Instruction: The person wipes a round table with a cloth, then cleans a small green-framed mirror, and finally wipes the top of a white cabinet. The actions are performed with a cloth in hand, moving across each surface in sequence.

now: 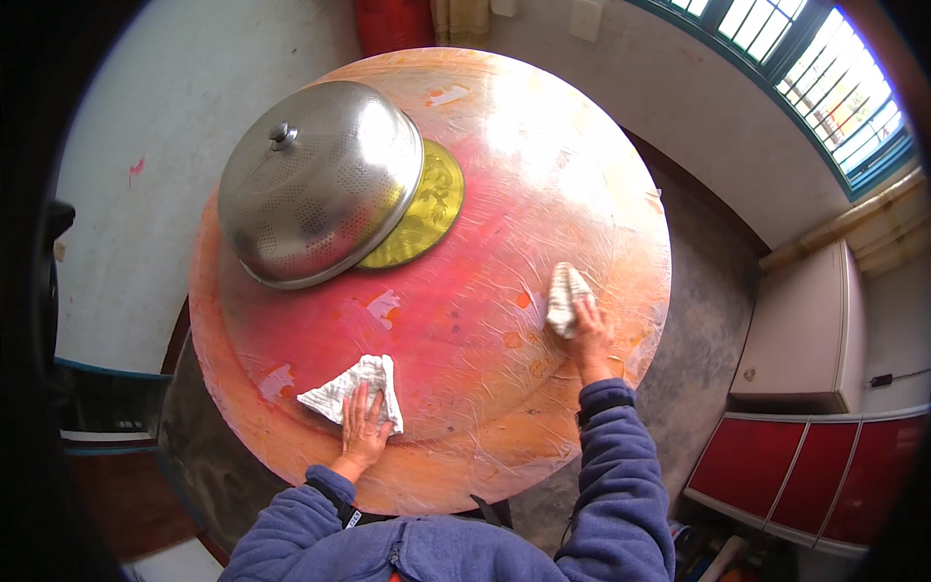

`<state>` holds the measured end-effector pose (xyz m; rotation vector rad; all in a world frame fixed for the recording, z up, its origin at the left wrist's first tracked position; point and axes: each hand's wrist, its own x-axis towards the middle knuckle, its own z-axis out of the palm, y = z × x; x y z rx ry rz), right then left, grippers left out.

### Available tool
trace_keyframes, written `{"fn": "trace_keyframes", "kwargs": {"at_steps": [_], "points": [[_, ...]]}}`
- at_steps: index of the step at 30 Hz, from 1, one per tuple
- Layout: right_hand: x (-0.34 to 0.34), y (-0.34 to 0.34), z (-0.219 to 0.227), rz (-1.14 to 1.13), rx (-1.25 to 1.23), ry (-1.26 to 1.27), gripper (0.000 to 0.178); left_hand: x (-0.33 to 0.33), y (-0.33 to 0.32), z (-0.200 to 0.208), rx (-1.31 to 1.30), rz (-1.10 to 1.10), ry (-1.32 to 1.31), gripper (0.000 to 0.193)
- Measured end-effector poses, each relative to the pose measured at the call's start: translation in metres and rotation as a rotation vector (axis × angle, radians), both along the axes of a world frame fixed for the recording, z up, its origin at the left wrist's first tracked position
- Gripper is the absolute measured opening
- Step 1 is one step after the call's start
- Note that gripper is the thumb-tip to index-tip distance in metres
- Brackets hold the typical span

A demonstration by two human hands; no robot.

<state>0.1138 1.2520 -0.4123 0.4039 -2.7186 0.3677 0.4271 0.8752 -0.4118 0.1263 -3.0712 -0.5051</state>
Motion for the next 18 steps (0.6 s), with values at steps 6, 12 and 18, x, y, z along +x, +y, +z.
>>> {"fn": "trace_keyframes", "kwargs": {"at_steps": [6,12,18], "points": [[0.059,-0.024,-0.021,0.043,0.034,-0.007,0.045,0.008,-0.024,-0.002,-0.04,0.076,0.016,0.07],[0.151,-0.085,-0.01,0.319,0.01,-0.016,0.042,-0.007,-0.002,-0.006,-0.071,0.277,0.031,0.071],[0.224,-0.148,0.004,0.723,-0.096,-0.175,0.052,-0.017,0.049,-0.003,0.038,0.098,0.0,0.072]]}}
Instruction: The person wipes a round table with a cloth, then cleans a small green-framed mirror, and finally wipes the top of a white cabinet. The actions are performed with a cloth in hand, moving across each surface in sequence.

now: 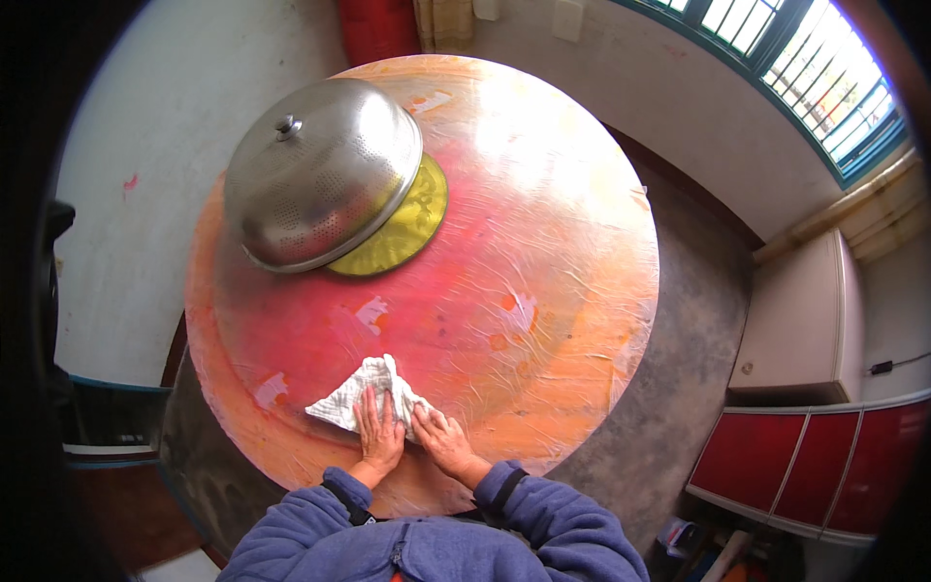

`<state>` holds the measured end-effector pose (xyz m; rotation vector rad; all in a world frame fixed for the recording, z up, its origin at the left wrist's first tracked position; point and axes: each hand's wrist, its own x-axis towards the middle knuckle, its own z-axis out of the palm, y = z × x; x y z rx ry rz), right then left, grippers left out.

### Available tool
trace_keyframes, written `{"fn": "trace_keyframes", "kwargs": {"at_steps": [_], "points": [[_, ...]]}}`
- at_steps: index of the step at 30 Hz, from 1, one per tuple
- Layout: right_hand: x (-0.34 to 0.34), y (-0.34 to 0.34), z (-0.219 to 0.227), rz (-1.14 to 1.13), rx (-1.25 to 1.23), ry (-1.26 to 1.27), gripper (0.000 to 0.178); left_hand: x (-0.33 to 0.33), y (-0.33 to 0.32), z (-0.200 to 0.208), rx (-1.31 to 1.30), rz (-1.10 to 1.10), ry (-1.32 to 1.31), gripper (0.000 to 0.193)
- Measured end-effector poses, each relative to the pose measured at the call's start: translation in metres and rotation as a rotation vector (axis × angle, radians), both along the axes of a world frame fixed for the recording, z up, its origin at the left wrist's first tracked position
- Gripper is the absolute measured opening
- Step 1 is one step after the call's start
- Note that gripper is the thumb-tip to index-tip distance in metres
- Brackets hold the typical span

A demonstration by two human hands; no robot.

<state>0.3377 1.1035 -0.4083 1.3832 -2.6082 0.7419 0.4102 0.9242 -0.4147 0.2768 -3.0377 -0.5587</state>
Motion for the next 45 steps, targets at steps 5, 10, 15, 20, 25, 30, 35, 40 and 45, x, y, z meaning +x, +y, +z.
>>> {"fn": "trace_keyframes", "kwargs": {"at_steps": [5,10,15,20,25,30,35,40,45], "points": [[-0.043,0.023,-0.009,0.078,0.041,0.108,0.052,0.013,-0.053,0.008,-0.062,-0.033,-0.032,0.072],[-0.178,0.121,-0.004,-0.504,0.194,0.289,0.037,0.023,-0.08,0.002,-0.098,0.068,0.002,0.07],[-0.215,0.122,-0.015,-0.827,0.111,0.186,0.039,0.015,-0.071,-0.003,-0.096,0.215,0.033,0.071],[-0.104,-0.007,-0.015,-0.231,0.126,0.204,0.05,0.003,-0.042,0.0,-0.069,0.201,0.018,0.071],[-0.079,-0.052,-0.006,0.195,-0.021,0.098,0.048,0.009,-0.055,0.009,-0.048,0.068,0.028,0.07],[-0.215,0.038,-0.01,-0.316,0.187,0.322,0.046,0.015,-0.074,0.012,-0.032,0.028,0.001,0.072],[-0.273,0.102,-0.013,-0.797,0.208,0.054,0.036,0.013,-0.073,0.01,-0.016,0.044,0.012,0.074],[-0.186,0.04,-0.027,-0.34,0.162,0.333,0.056,0.014,-0.078,0.003,-0.034,0.085,0.035,0.074],[-0.07,-0.023,-0.013,0.342,0.138,0.095,0.058,0.006,-0.07,-0.007,-0.131,0.207,0.042,0.071]]}}
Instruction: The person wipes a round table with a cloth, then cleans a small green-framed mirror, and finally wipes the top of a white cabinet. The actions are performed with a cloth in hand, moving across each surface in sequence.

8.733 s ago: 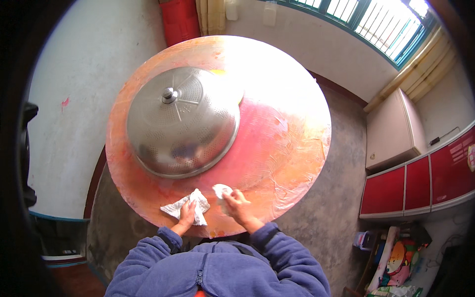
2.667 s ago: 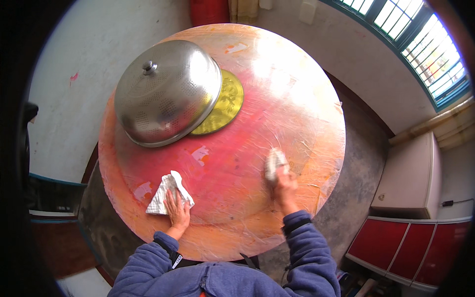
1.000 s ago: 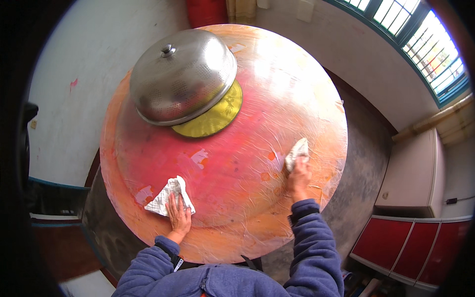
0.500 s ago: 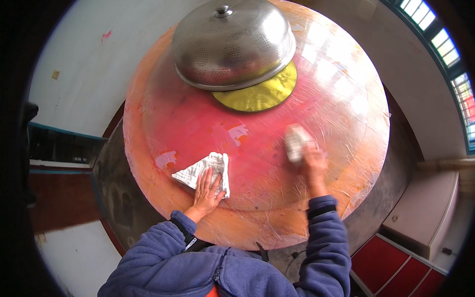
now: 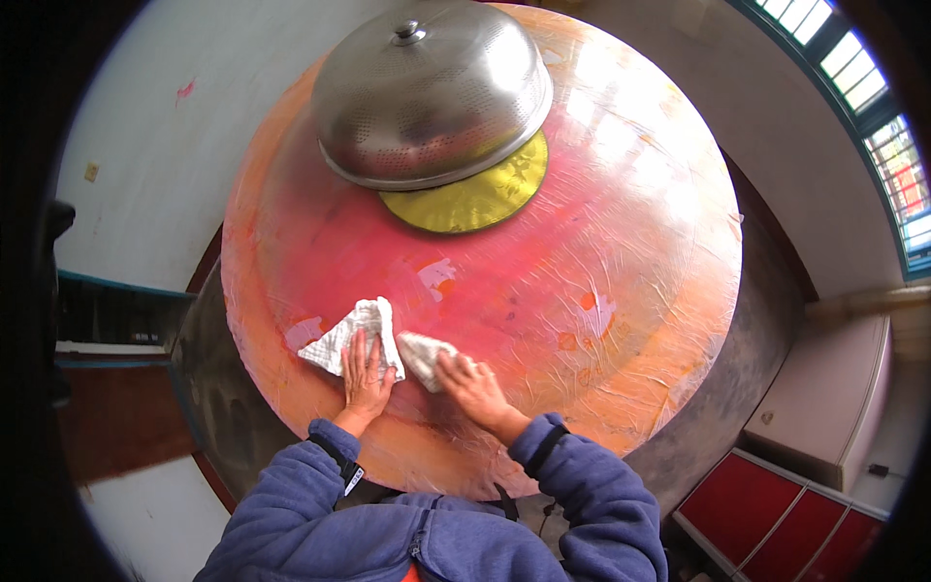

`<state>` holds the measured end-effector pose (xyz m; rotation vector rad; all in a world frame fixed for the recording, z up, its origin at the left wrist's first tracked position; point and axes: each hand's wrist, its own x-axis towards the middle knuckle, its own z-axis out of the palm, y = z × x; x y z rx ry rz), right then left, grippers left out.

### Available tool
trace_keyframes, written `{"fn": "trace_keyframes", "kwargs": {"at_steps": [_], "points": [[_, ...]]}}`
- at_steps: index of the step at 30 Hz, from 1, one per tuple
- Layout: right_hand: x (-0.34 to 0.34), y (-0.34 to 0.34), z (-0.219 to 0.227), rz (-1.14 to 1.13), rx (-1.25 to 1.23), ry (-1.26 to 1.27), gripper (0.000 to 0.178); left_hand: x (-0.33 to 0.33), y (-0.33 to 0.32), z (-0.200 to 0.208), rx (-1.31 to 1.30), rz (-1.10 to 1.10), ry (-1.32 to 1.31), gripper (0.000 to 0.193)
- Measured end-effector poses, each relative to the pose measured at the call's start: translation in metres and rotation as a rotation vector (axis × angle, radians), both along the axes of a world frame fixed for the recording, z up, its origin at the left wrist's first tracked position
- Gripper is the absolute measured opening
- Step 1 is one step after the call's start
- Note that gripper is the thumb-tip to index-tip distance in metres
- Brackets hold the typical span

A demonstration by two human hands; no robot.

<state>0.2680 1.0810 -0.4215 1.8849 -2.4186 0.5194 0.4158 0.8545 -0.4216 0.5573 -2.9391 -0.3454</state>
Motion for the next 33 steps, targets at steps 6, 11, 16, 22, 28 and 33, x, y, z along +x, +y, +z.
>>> {"fn": "trace_keyframes", "kwargs": {"at_steps": [6,11,16,22,28,33], "points": [[-0.116,-0.031,-0.002,-0.1,-0.072,0.26,0.059,-0.002,-0.011,0.002,-0.113,0.023,-0.063,0.072],[-0.269,0.021,0.011,-0.733,0.02,0.381,0.042,0.002,-0.012,-0.003,-0.105,0.027,0.003,0.075],[-0.291,0.114,0.019,-0.849,0.063,0.035,0.04,0.002,-0.005,-0.005,-0.109,0.047,-0.004,0.076],[-0.29,0.148,0.041,-0.706,-0.541,-1.233,0.035,0.001,-0.007,-0.003,-0.086,0.041,-0.028,0.075],[-0.297,0.185,0.053,-1.268,-0.127,-0.421,0.036,0.001,-0.009,-0.003,-0.084,0.028,-0.014,0.073],[-0.287,0.158,0.033,-0.89,-0.347,0.003,0.035,0.001,-0.009,-0.003,-0.072,0.027,-0.003,0.073]]}}
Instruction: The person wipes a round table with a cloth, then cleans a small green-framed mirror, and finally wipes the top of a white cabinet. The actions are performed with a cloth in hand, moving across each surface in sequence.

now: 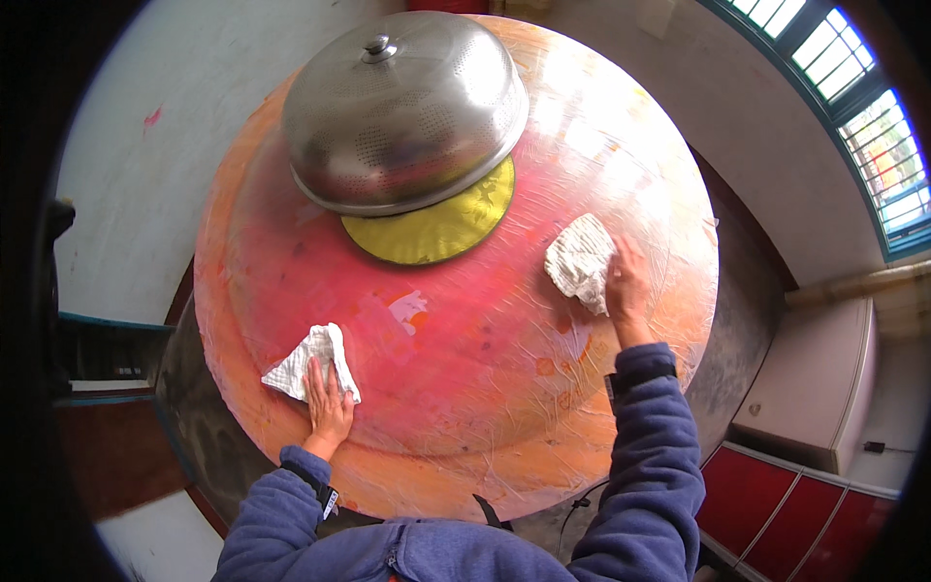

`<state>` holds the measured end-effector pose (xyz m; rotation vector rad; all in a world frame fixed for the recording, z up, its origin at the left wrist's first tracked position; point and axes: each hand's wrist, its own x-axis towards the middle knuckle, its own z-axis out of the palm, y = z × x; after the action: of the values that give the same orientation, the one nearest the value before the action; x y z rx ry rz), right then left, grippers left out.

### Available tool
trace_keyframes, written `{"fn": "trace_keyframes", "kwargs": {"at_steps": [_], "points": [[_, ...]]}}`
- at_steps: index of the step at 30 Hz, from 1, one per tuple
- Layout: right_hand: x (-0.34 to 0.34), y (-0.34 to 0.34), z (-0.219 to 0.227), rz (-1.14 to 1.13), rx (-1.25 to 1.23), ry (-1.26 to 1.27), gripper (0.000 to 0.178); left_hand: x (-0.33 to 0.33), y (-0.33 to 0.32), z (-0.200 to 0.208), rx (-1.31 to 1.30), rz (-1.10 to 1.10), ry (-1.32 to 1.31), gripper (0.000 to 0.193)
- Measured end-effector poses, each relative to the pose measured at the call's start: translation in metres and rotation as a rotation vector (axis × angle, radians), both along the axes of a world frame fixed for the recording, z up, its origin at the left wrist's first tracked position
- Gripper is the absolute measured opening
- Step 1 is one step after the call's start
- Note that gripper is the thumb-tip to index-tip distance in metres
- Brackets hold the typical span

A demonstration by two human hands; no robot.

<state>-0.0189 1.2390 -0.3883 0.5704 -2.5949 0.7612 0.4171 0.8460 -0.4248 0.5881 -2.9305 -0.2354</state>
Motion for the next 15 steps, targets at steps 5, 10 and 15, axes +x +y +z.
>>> {"fn": "trace_keyframes", "kwargs": {"at_steps": [5,10,15], "points": [[0.021,-0.067,-0.032,-0.095,0.379,-0.124,0.063,0.001,-0.001,-0.002,0.001,0.012,-0.018,0.074],[0.109,-0.141,-0.046,0.441,0.316,-0.067,0.066,0.001,-0.003,-0.004,0.013,0.005,0.0,0.075],[0.267,-0.169,-0.042,1.064,0.231,-0.181,0.072,0.002,-0.007,-0.004,0.027,0.031,-0.012,0.075]]}}
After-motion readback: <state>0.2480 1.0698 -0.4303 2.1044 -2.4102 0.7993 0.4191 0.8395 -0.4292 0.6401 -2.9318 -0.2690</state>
